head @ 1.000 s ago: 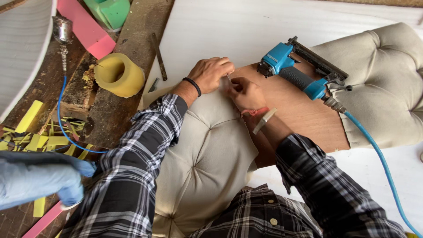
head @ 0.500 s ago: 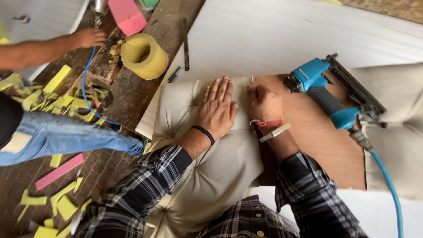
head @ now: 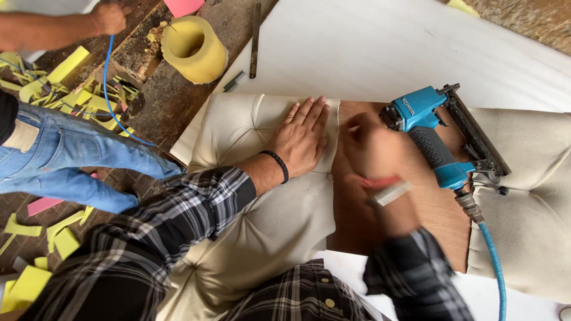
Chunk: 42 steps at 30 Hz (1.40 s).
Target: The person fits a tufted beige fabric panel over yellow foam on a plywood furniture frame, pinching and tucking the pleats into place. They use a pneumatic nail gun to staple the fabric edges to the wood, then press and smooth the upholstered surface with both hands.
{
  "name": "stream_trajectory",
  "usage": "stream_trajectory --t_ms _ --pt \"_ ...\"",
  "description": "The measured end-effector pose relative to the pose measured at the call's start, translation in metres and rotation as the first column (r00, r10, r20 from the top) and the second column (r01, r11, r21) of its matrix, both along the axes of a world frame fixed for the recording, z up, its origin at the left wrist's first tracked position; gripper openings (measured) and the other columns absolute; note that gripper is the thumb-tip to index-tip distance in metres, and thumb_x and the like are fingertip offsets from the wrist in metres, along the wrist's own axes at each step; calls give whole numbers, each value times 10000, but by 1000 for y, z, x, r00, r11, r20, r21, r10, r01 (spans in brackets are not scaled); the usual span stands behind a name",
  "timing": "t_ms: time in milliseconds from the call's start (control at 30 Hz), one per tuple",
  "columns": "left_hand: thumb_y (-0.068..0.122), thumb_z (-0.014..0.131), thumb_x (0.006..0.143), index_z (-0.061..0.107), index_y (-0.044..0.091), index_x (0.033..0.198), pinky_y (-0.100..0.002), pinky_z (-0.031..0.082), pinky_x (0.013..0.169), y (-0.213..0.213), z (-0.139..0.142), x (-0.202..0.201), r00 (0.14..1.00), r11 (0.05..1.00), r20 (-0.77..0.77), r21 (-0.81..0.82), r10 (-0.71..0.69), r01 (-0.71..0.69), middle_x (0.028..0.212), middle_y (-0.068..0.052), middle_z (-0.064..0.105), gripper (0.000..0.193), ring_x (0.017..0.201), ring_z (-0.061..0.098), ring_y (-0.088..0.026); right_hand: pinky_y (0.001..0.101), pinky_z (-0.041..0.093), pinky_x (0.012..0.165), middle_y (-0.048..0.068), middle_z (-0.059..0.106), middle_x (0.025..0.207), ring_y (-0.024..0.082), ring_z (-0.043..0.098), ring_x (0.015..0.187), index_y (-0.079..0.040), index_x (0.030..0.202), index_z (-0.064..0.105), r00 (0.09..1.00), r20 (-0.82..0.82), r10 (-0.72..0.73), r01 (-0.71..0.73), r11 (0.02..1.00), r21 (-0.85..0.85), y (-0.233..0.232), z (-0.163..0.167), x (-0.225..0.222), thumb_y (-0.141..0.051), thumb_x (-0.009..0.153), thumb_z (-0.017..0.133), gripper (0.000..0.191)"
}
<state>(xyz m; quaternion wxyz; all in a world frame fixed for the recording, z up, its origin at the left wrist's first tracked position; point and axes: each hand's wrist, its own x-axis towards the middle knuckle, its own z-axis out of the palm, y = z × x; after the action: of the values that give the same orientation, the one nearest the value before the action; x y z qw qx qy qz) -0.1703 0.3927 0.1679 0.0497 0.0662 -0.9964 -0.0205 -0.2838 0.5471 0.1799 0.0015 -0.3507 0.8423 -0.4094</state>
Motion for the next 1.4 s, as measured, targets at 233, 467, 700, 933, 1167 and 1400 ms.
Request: stream_trajectory --t_ms 233,467,700,933,1167,1400 --pt "338 463 980 338 -47 1540 -495 164 1249 2 -4 -8 1000 999 -19 40 3 -2 1644 -203 288 690 1525 248 -360 525 564 867 291 671 1219 469 673 1044 5 1431 462 966 -259 -1 137 849 510 109 5 -71 -419 719 900 937" --pt "351 448 981 323 -27 1549 -484 152 1257 -1 -4 -13 999 998 32 41 45 -46 1658 -183 266 694 1539 241 -336 425 653 661 321 695 980 351 737 755 92 1378 438 980 120 -159 42 756 654 51 52 -118 -96 885 709 593" --pt "392 384 993 317 -7 1548 -465 154 1243 1 6 -14 997 999 72 -12 38 -38 1660 -158 264 687 1534 232 -320 362 515 549 115 705 643 200 615 530 44 756 730 943 324 74 -314 516 797 -59 147 -59 -188 911 717 280" --pt "393 376 989 312 -18 1545 -464 154 1236 0 11 -16 995 999 83 -14 54 -53 1647 -162 269 694 1524 229 -311 372 537 549 129 700 630 218 635 521 50 708 714 963 222 151 -262 348 900 -95 160 -52 -198 883 710 304" --pt "388 409 979 355 -28 1534 -469 166 1243 3 8 -14 998 997 35 47 57 -59 1632 -173 322 696 1524 251 -328 373 512 506 150 687 623 232 620 505 73 702 704 955 267 133 -296 321 899 -90 164 -47 -154 854 715 274" --pt "374 441 966 445 -33 1460 -485 185 1233 7 13 -12 999 999 9 25 45 -45 1581 -210 397 640 1506 280 -348 378 475 479 132 667 627 209 590 507 59 731 696 954 291 71 -297 334 895 -69 163 -27 -136 864 705 236"
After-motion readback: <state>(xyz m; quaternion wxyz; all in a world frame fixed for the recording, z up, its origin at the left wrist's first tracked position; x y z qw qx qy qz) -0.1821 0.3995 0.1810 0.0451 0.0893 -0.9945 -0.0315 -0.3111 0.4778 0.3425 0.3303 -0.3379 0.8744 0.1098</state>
